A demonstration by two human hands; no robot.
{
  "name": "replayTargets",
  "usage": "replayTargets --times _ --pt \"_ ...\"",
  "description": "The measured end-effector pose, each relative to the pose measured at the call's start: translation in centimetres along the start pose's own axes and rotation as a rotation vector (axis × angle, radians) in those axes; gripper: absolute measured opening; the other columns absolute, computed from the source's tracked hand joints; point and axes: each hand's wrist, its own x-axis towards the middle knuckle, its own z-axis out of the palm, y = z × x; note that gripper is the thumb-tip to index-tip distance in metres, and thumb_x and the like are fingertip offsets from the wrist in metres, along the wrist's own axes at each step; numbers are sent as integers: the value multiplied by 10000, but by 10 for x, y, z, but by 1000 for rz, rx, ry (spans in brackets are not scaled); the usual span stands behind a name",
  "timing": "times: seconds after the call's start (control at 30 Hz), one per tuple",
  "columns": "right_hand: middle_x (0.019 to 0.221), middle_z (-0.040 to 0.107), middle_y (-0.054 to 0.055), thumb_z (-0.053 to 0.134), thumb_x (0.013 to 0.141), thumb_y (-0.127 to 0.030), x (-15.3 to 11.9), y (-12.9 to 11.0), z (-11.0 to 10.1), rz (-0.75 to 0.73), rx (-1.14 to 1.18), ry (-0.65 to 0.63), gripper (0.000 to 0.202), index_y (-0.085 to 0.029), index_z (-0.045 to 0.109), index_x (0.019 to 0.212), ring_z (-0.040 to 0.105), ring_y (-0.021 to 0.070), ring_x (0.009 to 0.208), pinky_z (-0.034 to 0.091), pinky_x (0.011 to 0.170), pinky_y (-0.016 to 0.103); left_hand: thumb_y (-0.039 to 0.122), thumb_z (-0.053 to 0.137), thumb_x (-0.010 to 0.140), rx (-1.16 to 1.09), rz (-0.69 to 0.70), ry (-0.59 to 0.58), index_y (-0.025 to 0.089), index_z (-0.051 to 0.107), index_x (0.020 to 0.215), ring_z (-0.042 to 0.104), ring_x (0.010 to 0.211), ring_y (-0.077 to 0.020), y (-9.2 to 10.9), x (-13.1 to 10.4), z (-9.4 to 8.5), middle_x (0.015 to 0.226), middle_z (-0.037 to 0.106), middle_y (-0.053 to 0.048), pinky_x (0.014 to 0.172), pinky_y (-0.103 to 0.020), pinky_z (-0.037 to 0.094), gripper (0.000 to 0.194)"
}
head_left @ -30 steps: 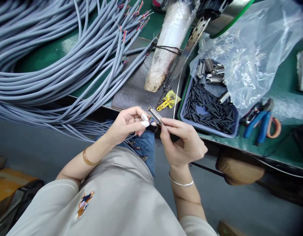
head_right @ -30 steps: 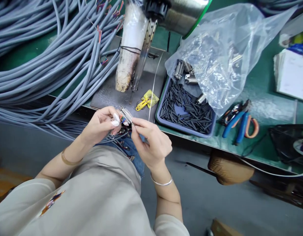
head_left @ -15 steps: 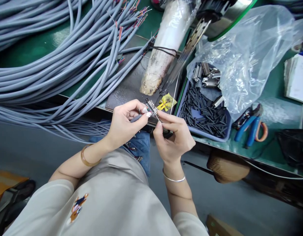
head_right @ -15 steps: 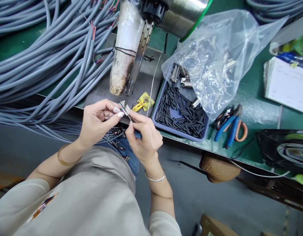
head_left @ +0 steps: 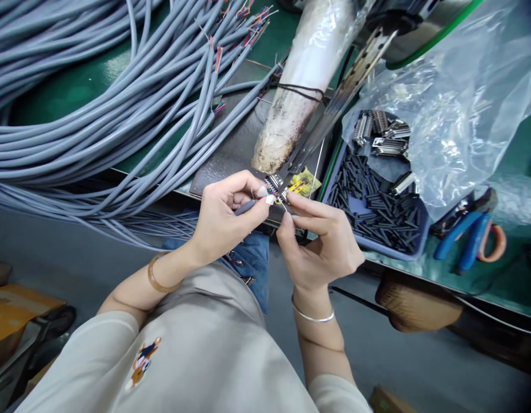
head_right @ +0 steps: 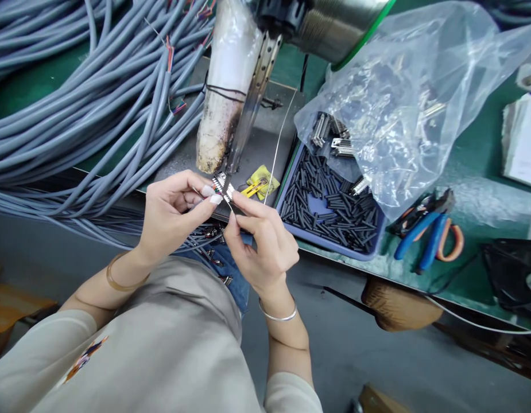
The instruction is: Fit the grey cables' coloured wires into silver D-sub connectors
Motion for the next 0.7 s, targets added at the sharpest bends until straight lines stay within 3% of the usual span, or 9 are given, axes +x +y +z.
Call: replayTargets --times 0.33,0.5,0.7 --pt "1040 812 33 736 834 -88 -2 0 -2 -11 -34 -33 189 -229 611 853 785 172 855 636 727 293 315 887 703 -127 -139 -58 155 595 706 434 459 -15 -2 4 -6 686 607 26 404 -159 338 333" --pt "1039 809 13 733 849 -95 0 1 -1 -27 -72 -37 184 -237 619 870 782 164 847 638 724 296 225 828 746 -60 -94 -17 156 596 705 486 539 -35 -3 2 -3 712 619 5 465 -163 361 245" --pt "1029 813 7 765 819 -68 5 -4 -3 -36 -69 -31 221 -243 652 894 779 164 835 641 717 286 231 831 747 -34 -54 -31 160 619 711 508 571 -53 3 2 -4 730 638 -2 493 -177 387 227"
